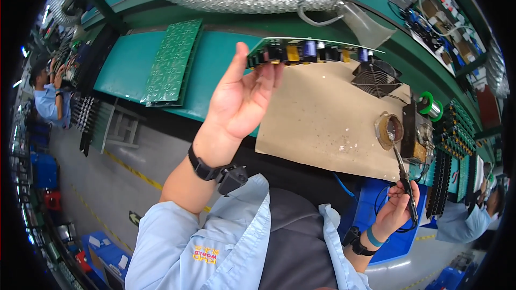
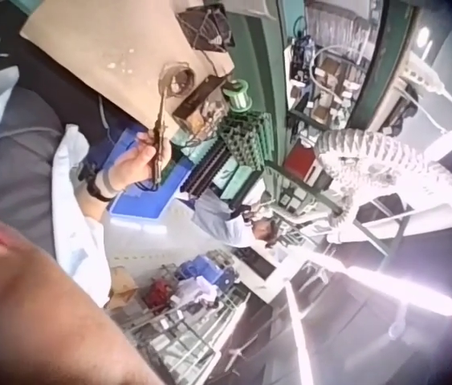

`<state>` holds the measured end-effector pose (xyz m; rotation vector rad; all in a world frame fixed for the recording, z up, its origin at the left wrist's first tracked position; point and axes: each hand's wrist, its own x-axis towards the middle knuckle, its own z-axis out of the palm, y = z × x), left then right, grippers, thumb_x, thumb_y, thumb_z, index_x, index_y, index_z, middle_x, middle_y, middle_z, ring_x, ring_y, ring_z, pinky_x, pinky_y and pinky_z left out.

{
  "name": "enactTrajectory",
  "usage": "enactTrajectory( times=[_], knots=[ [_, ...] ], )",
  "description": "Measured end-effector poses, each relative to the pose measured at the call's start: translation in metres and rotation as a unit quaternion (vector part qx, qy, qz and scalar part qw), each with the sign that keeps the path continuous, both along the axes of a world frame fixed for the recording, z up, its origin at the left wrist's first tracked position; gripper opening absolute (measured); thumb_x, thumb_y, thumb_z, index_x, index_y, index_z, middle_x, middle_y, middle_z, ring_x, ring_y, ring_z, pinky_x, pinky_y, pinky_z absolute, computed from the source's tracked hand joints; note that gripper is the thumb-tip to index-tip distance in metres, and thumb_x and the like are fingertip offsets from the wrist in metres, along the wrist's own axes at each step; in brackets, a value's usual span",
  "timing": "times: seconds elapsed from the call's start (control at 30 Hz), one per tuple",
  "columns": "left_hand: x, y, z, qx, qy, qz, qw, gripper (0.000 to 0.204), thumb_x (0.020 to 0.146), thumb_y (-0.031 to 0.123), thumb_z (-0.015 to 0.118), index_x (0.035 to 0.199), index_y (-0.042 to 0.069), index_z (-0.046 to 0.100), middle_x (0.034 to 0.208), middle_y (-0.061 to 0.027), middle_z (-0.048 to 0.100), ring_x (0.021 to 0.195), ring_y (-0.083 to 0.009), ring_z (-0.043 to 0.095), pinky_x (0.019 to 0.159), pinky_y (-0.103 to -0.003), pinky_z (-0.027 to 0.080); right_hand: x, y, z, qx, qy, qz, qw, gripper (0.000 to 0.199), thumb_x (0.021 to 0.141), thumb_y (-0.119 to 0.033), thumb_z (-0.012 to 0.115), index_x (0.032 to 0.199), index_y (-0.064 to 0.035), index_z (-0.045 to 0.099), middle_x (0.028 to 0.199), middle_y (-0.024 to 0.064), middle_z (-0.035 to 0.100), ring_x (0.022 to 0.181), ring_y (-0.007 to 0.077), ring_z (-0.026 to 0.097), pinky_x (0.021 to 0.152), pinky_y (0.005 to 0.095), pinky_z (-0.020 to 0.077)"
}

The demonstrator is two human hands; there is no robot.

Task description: Inspecting printed circuit boards and using a soldering iron to fix components.

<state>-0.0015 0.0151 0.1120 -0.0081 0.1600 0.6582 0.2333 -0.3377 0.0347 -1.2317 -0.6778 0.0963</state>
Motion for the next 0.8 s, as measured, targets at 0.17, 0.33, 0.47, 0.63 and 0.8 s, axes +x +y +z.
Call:
enactTrajectory(
  times=[0.17, 0.33, 0.47, 0.63, 0.8],
  knots=[
    [-0.001, 0.002, -0.006, 0.006, -0.008, 0.004, 1.000, 0.042, 0.092, 0.030, 0.070, 0.109, -0.006, 0.061, 0.108, -0.0152, 0.063, 0.111, -0.0253, 0.059, 0.088, -0.025, 0.061, 0.000, 0.000, -0.003, 0.001, 0.010, 0.014, 1.000, 0.042, 0.101, -0.019, 0.055, 0.134, 0.0055, 0.046, 0.110, 0.0173, 0.065, 0.084, 0.0173, 0.059, 0.075, 0.0275, 0.0490],
    [-0.004, 0.003, -0.005, -0.045, -0.036, -0.010, 0.998, 0.044, 0.092, 0.031, 0.069, 0.113, -0.006, 0.059, 0.115, -0.0164, 0.059, 0.110, -0.0261, 0.059, 0.089, -0.025, 0.061, -0.001, 0.002, -0.003, -0.007, 0.009, 0.005, 1.000, 0.042, 0.101, -0.018, 0.055, 0.135, 0.0058, 0.046, 0.110, 0.0179, 0.065, 0.084, 0.0174, 0.059, 0.076, 0.0276, 0.0492],
    [-0.005, 0.004, -0.005, -0.073, -0.055, -0.012, 0.996, 0.045, 0.092, 0.030, 0.069, 0.116, -0.006, 0.058, 0.119, -0.0169, 0.057, 0.111, -0.0270, 0.058, 0.089, -0.026, 0.061, 0.000, 0.002, -0.005, -0.003, 0.005, 0.007, 1.000, 0.042, 0.101, -0.018, 0.055, 0.135, 0.0060, 0.046, 0.110, 0.0183, 0.065, 0.084, 0.0176, 0.059, 0.076, 0.0279, 0.0493],
    [-0.007, 0.007, -0.010, -0.100, -0.087, -0.018, 0.991, 0.047, 0.092, 0.029, 0.070, 0.118, -0.008, 0.056, 0.119, -0.0182, 0.054, 0.112, -0.0287, 0.057, 0.091, -0.028, 0.060, -0.001, 0.002, -0.006, -0.007, 0.003, 0.011, 1.000, 0.043, 0.101, -0.018, 0.055, 0.135, 0.0060, 0.046, 0.110, 0.0184, 0.065, 0.085, 0.0181, 0.060, 0.076, 0.0276, 0.0492],
    [-0.008, 0.010, -0.017, -0.149, -0.116, -0.050, 0.981, 0.049, 0.091, 0.027, 0.071, 0.121, -0.008, 0.053, 0.120, -0.0192, 0.051, 0.112, -0.0293, 0.057, 0.092, -0.030, 0.060, -0.002, 0.003, -0.006, -0.010, 0.010, 0.008, 1.000, 0.044, 0.100, -0.019, 0.057, 0.135, 0.0059, 0.046, 0.109, 0.0182, 0.065, 0.086, 0.0183, 0.060, 0.076, 0.0273, 0.0491]
  ],
)
